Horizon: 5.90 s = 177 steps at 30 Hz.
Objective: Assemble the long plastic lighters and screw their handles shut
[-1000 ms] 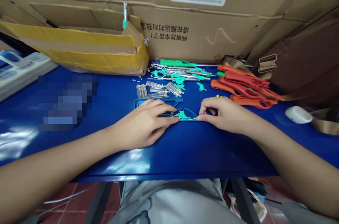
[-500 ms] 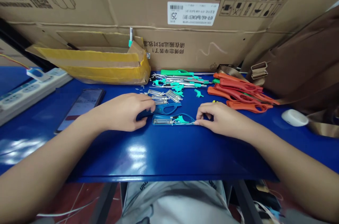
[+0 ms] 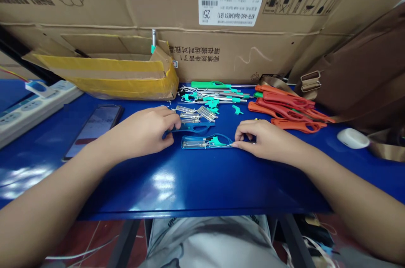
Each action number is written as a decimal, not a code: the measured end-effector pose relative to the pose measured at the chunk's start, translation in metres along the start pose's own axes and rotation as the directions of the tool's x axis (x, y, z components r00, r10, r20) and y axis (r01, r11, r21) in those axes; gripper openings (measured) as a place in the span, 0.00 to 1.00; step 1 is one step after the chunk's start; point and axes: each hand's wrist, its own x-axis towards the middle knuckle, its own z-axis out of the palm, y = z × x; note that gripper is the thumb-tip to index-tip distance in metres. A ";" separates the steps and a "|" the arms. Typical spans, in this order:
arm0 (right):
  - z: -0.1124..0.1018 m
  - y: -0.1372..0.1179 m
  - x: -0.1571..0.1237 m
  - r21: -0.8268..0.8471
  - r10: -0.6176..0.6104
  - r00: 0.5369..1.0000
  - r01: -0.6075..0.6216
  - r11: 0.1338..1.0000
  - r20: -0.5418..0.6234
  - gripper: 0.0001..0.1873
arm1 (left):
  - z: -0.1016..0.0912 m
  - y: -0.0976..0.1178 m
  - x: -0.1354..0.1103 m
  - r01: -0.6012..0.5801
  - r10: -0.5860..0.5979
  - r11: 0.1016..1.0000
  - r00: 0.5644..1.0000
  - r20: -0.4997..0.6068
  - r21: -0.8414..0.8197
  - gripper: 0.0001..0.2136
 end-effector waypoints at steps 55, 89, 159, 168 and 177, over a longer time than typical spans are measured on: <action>0.017 -0.014 0.007 0.099 -0.198 0.972 0.212 0.972 -0.129 0.15 | 0.020 0.027 0.003 -0.104 0.089 0.936 0.994 -0.060 -0.335 0.13; 0.008 -0.011 0.002 -0.012 -0.140 0.990 0.140 0.990 -0.016 0.14 | 0.030 0.034 0.003 -0.048 0.006 0.899 0.995 -0.098 -0.436 0.12; -0.002 -0.023 -0.008 -0.255 -0.394 0.916 0.363 0.896 -0.079 0.23 | 0.031 0.055 0.008 0.048 -0.166 0.452 0.986 -0.031 -0.890 0.15; 0.008 -0.033 -0.008 -0.092 -0.414 0.910 0.412 0.907 -0.004 0.18 | 0.032 0.061 0.001 -0.248 0.087 0.765 0.954 -0.287 -0.595 0.13; 0.003 -0.030 -0.008 -0.122 -0.303 0.953 0.298 0.947 -0.026 0.18 | 0.028 0.051 0.005 -0.210 0.066 0.742 0.968 -0.243 -0.636 0.11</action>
